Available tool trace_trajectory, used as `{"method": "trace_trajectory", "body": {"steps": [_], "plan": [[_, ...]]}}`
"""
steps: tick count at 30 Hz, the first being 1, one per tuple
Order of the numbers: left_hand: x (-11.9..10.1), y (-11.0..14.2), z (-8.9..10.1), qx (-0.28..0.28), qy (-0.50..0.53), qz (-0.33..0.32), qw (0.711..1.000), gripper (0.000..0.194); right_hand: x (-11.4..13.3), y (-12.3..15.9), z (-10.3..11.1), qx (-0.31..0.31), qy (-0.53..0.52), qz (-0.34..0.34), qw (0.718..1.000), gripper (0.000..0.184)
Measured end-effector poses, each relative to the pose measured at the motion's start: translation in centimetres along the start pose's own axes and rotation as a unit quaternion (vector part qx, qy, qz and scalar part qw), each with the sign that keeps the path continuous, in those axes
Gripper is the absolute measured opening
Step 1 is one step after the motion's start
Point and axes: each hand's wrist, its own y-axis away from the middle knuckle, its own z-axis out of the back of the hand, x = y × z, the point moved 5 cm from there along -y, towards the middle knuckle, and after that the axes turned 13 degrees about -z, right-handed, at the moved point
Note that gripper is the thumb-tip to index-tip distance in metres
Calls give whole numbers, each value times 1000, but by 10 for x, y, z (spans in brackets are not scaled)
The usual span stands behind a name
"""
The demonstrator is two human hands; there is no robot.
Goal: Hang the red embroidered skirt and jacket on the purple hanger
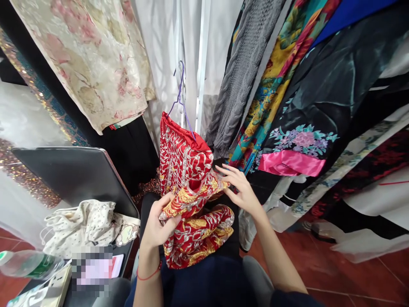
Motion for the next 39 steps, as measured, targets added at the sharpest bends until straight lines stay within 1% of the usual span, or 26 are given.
{"method": "trace_trajectory", "body": {"steps": [3,6,8,10,13,14,16,18,20,22,23,24,25,26,27,28,29,30,31,32,33,34,36,37,38,39], "plan": [[-3,-1,2,54,52,6,997,22,21,8,30,-66,-25,33,997,12],[-3,-8,9,67,30,40,996,27,44,25,62,-143,3,57,988,16],[-4,-17,13,87,-10,37,996,27,58,39,80,-185,42,75,979,18],[-8,-28,14,127,-68,16,989,27,69,48,92,-208,68,76,973,19],[-18,-43,13,185,-182,-3,966,22,84,52,96,-210,80,47,973,19],[-21,-47,15,188,-219,-5,957,22,89,51,94,-202,78,38,976,20],[-28,-55,22,168,-272,-13,948,25,102,50,84,-174,60,23,983,22],[-33,-64,35,135,-290,-33,947,28,116,50,72,-136,18,15,990,22],[-36,-75,53,100,-295,-68,948,28,129,49,58,-78,-48,19,996,20],[-40,-92,72,66,-280,-116,951,22,139,44,46,0,-140,30,990,20],[-43,-102,79,62,-250,-141,956,18,143,38,41,40,-185,37,981,23],[-47,-112,83,75,-201,-169,962,14,147,30,36,75,-224,46,971,28],[-52,-122,82,108,-136,-197,965,9,150,20,33,98,-256,59,960,32],[-59,-130,78,155,-64,-223,960,8,152,7,31,99,-279,74,952,34],[-68,-137,72,207,6,-243,948,13,152,-7,29,84,-290,90,949,34],[-77,-141,66,251,65,-255,931,20,150,-21,27,46,-297,105,948,31],[-85,-145,58,285,111,-260,916,26,146,-35,26,-20,-295,113,949,26],[-92,-147,51,306,143,-256,906,30,140,-47,23,-75,-277,110,951,29],[-98,-148,45,315,167,-248,901,31,132,-57,17,-116,-267,97,952,43],[-101,-150,39,316,183,-239,900,31,124,-65,8,-126,-259,76,955,59],[-102,-150,33,312,191,-231,901,29,116,-71,-3,-108,-256,57,959,71],[-100,-151,28,302,195,-226,905,26,109,-75,-15,-73,-259,40,962,76],[-87,-152,22,266,199,-203,921,20,100,-77,-35,16,-274,17,961,63],[-75,-153,21,240,204,-181,932,22,96,-76,-40,45,-285,6,958,55],[-60,-153,20,212,210,-149,943,29,92,-75,-43,57,-295,-9,954,50],[-41,-152,20,186,220,-109,951,38,89,-75,-41,51,-302,-27,951,47]]}}
